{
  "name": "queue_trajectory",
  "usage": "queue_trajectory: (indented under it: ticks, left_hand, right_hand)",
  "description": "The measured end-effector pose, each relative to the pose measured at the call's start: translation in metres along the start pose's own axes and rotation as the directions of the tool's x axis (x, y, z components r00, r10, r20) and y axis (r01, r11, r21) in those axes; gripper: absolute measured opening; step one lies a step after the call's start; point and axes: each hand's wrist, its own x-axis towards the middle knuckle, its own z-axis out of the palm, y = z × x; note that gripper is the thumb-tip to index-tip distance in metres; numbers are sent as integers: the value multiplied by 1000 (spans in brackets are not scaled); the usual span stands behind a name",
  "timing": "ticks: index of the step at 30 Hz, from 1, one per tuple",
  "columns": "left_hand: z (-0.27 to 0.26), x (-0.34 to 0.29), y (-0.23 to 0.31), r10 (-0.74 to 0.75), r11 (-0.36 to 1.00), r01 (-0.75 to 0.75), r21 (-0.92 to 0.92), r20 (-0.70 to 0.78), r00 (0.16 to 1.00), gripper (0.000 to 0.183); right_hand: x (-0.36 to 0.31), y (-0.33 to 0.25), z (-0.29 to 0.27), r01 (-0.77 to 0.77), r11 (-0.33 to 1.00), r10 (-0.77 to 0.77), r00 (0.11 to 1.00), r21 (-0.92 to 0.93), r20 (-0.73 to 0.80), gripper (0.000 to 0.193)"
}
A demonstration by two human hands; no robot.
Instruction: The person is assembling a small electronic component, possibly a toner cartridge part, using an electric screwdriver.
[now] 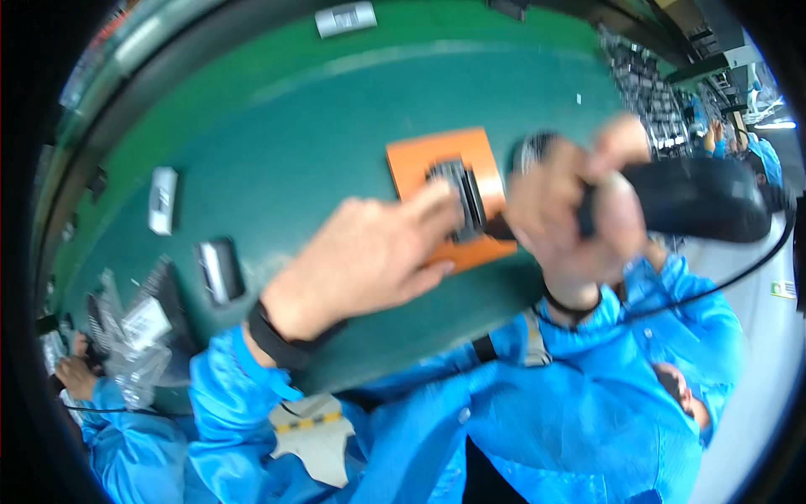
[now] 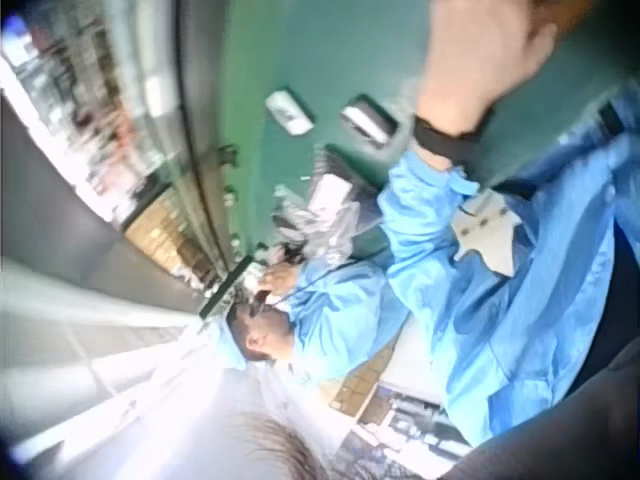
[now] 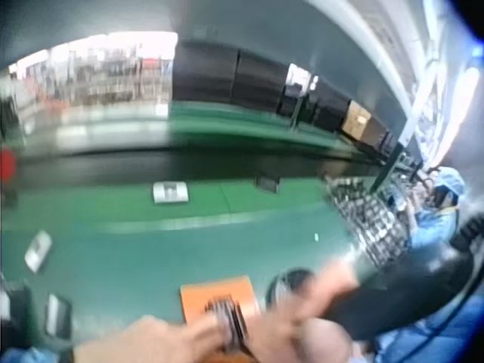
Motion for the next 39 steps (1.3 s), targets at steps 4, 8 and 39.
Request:
queue_trajectory:
  ticks: [4, 8, 39]
  left_hand:
    - [-5, 3, -3, 136, 945, -147, 294, 56, 989, 23]
    - [-16, 4, 7, 180, 865, -244, 438, 183, 966, 24]
    - [-81, 124, -220, -720, 681, 488, -546, -378, 582, 68]
  right_hand:
    - [7, -44, -22, 179, 979, -157, 966, 93, -204, 22]
    - [-4, -48, -43, 224, 972, -195, 938, 73, -285, 19]
    - [-41, -61, -80, -110, 932, -174, 701, -345, -692, 13]
